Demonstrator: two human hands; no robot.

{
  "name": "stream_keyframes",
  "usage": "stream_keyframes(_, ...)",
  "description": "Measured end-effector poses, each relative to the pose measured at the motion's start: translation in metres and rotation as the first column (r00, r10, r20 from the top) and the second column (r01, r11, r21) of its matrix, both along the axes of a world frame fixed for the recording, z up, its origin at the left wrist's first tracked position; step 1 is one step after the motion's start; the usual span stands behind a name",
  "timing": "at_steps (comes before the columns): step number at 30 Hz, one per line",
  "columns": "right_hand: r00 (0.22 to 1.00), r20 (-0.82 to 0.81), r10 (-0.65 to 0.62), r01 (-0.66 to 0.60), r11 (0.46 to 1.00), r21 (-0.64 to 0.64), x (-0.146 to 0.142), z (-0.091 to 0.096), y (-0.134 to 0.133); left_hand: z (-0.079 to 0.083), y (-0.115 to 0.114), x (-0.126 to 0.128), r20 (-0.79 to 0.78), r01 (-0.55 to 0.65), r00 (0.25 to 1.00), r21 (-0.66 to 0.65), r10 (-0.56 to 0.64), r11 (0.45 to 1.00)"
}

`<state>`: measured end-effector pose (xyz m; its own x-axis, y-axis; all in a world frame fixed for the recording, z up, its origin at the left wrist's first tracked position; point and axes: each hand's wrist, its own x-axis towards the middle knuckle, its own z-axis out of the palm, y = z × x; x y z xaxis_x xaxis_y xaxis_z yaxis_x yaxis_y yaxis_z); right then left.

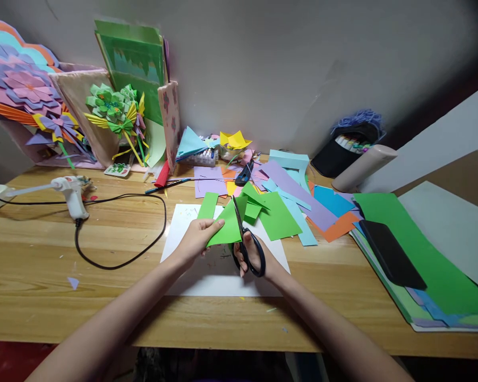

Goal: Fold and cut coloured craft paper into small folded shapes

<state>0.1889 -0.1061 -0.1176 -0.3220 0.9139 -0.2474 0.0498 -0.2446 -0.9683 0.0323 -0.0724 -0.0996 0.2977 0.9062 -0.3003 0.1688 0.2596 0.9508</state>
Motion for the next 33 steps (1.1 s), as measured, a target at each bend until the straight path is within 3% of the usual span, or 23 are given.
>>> stream_keyframes(7, 0.998, -0.038, -0.041, 0.039, 0.999, -0.037, -0.003, -0.005, 0.001, 0.002, -0.002, 0.001, 0.007, -0.016, 1.0, -0.001, 0.016, 1.0)
stream_keyframes(11, 0.994, -0.111, -0.012, 0.005, 0.998, -0.066, 0.003, -0.003, 0.007, 0.003, 0.0, 0.001, 0.007, -0.112, 0.994, 0.015, 0.112, 0.994)
stream_keyframes(13, 0.999, -0.017, -0.046, 0.046, 0.999, 0.001, 0.017, 0.006, 0.014, 0.003, 0.002, -0.001, 0.001, -0.175, 0.985, 0.031, 0.175, 0.984)
stream_keyframes(15, 0.96, 0.214, -0.179, 0.15, 0.978, 0.146, 0.038, 0.016, 0.022, 0.001, 0.004, -0.002, -0.008, -0.206, 0.978, 0.04, 0.207, 0.978)
stream_keyframes(16, 0.89, 0.36, -0.28, 0.202, 0.95, 0.239, 0.051, 0.019, 0.026, -0.001, 0.005, -0.002, -0.016, -0.204, 0.979, 0.041, 0.204, 0.978)
stream_keyframes(18, 0.612, 0.631, -0.477, 0.253, 0.874, 0.415, 0.074, 0.021, 0.033, -0.004, 0.005, 0.0, -0.044, -0.161, 0.986, 0.033, 0.163, 0.986)
stream_keyframes(20, 0.306, 0.793, -0.526, 0.237, 0.849, 0.472, 0.09, 0.017, 0.038, -0.008, 0.002, 0.004, -0.075, -0.079, 0.994, 0.021, 0.08, 0.997)
stream_keyframes(21, 0.208, 0.841, -0.499, 0.228, 0.861, 0.455, 0.095, 0.014, 0.04, -0.009, -0.001, 0.008, -0.082, -0.02, 0.996, 0.016, 0.021, 1.0)
stream_keyframes(23, 0.134, 0.896, -0.424, 0.201, 0.897, 0.394, 0.099, 0.008, 0.043, -0.01, -0.009, 0.016, -0.089, 0.121, 0.989, -0.007, -0.121, 0.993)
stream_keyframes(26, 0.142, 0.892, -0.428, 0.145, 0.901, 0.41, 0.107, 0.007, 0.043, -0.01, -0.021, 0.026, -0.128, 0.25, 0.96, 0.003, -0.248, 0.968)
stream_keyframes(28, 0.149, 0.848, -0.509, 0.149, 0.859, 0.489, 0.124, 0.012, 0.038, -0.009, -0.025, 0.03, -0.175, 0.285, 0.947, 0.074, -0.269, 0.956)
stream_keyframes(30, 0.093, 0.802, -0.59, 0.237, 0.795, 0.558, 0.155, 0.016, 0.027, -0.01, -0.026, 0.031, -0.227, 0.296, 0.937, 0.123, -0.264, 0.947)
stream_keyframes(33, -0.159, 0.798, -0.581, 0.461, 0.671, 0.58, 0.213, 0.016, 0.004, -0.01, -0.024, 0.031, -0.284, 0.29, 0.927, 0.122, -0.246, 0.949)
